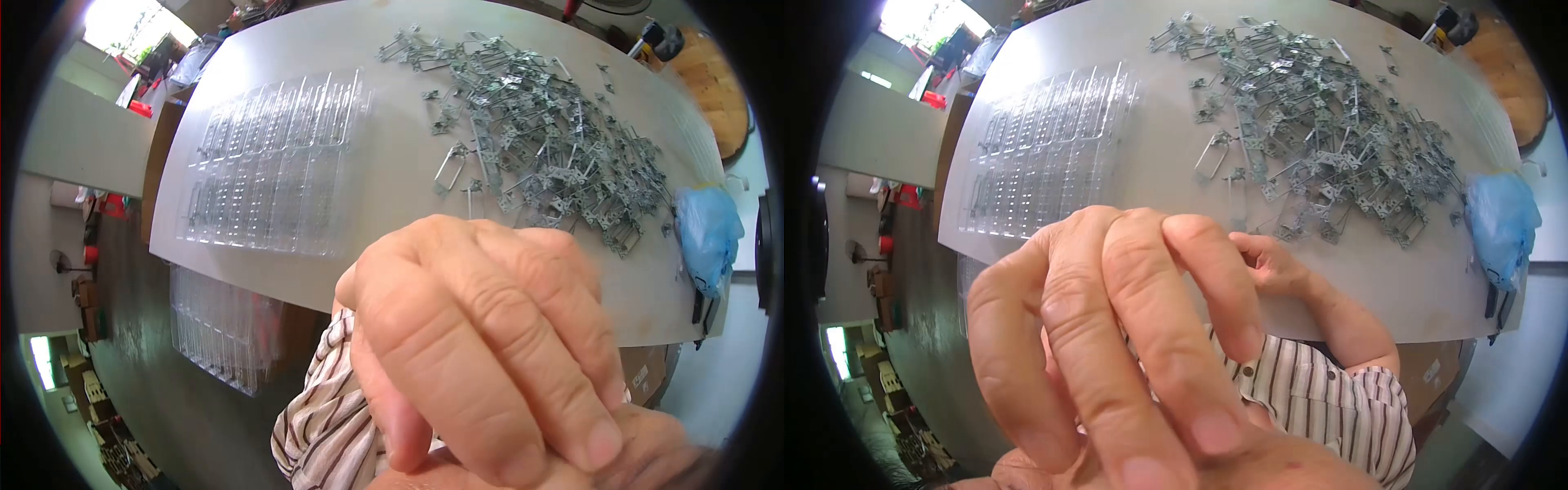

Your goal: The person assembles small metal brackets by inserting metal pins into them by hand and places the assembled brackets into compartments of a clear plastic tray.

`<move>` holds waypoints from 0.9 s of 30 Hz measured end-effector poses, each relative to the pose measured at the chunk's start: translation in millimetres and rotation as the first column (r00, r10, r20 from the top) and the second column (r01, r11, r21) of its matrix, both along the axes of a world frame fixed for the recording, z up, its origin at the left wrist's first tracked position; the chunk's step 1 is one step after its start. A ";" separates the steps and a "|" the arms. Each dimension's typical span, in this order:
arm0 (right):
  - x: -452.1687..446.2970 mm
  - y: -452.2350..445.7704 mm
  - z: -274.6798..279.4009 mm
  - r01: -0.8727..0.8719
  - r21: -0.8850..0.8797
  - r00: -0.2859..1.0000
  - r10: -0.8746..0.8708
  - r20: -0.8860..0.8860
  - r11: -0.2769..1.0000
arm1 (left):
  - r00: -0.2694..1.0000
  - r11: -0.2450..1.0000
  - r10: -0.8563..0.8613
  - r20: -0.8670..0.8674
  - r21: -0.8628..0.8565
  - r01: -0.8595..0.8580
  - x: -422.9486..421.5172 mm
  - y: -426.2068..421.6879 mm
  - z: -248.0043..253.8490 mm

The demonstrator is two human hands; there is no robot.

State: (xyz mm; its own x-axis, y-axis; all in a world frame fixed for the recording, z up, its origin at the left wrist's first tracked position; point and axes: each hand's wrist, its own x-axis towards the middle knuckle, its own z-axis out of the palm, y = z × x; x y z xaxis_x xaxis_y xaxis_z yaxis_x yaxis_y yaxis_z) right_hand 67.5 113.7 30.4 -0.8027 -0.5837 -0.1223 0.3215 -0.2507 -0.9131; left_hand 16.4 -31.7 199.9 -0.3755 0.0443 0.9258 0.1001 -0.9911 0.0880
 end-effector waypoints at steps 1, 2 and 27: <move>1.2 1.7 -8.4 -0.010 0.027 1.000 0.011 -0.023 1.000 | 1.000 1.000 0.001 0.005 -0.004 -0.001 0.8 0.2 -0.7; 0.9 3.7 -19.9 -0.019 0.056 0.999 0.022 -0.048 0.998 | 1.000 1.000 -0.006 0.004 -0.004 0.006 2.4 0.7 -0.2; 3.4 -0.7 -3.9 -0.010 0.071 1.000 0.011 -0.010 0.997 | 0.997 1.000 -0.028 0.069 -0.011 0.029 6.2 9.6 13.2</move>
